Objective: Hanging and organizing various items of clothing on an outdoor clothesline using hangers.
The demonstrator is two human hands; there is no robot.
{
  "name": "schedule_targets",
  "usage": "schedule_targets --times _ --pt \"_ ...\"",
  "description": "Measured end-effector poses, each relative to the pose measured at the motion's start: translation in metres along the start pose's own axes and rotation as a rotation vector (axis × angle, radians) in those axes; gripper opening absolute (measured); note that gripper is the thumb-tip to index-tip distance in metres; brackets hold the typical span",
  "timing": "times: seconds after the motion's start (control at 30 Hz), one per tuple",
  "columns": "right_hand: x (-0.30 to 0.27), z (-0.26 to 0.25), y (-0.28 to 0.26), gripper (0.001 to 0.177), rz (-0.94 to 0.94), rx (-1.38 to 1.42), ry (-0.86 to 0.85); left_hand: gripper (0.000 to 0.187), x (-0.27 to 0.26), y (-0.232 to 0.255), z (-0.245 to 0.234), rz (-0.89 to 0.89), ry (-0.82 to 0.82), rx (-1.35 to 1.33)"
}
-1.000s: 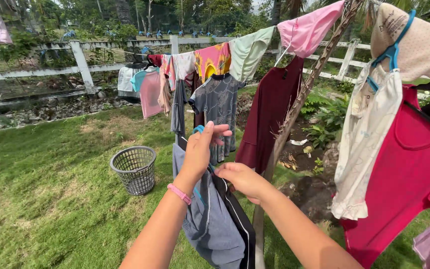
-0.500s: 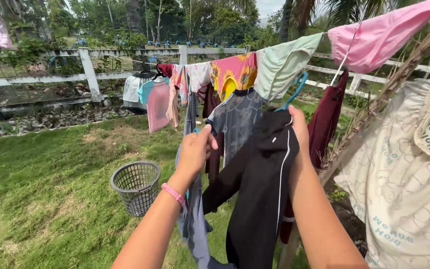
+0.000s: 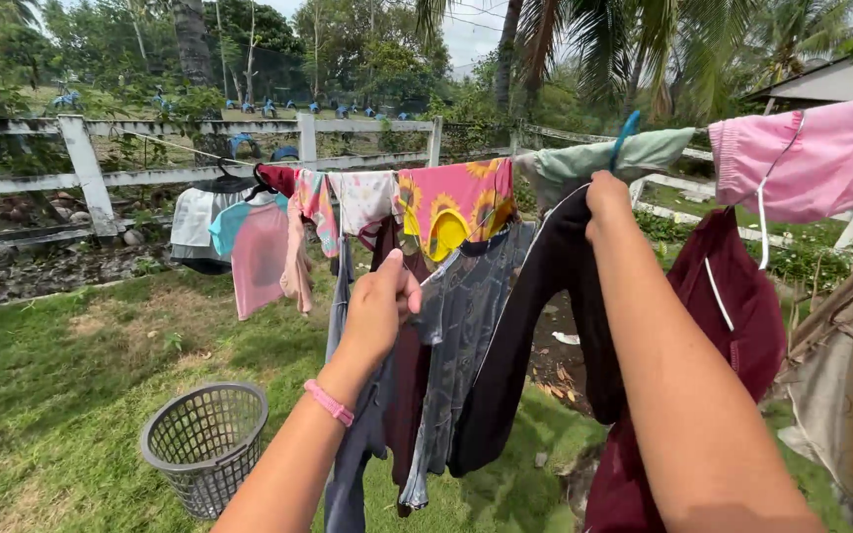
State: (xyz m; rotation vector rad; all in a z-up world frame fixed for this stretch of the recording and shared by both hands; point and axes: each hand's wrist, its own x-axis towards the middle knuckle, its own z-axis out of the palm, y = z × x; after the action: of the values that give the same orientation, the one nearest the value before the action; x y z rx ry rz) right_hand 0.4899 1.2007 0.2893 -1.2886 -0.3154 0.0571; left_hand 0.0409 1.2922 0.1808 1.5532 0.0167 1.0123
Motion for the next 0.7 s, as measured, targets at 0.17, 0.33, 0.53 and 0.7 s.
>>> schedule_targets --times 0.17,0.33,0.53,0.7 --pt "-0.022 -0.041 0.043 0.060 -0.059 -0.311 0.056 0.065 0.023 0.000 -0.006 -0.017 -0.001 -0.106" --pt "-0.142 -0.093 -0.006 0.071 -0.174 -0.653 0.072 0.058 0.044 -0.008 0.000 0.008 -0.017 -0.183" --pt "-0.380 0.008 -0.032 0.072 -0.637 -0.944 -0.459 0.057 0.062 -0.023 -0.001 0.191 0.030 -0.096" --pt "-0.401 0.032 0.043 0.039 -0.298 -1.013 -0.864 0.057 0.090 -0.028 -0.019 0.142 -0.040 -0.131"
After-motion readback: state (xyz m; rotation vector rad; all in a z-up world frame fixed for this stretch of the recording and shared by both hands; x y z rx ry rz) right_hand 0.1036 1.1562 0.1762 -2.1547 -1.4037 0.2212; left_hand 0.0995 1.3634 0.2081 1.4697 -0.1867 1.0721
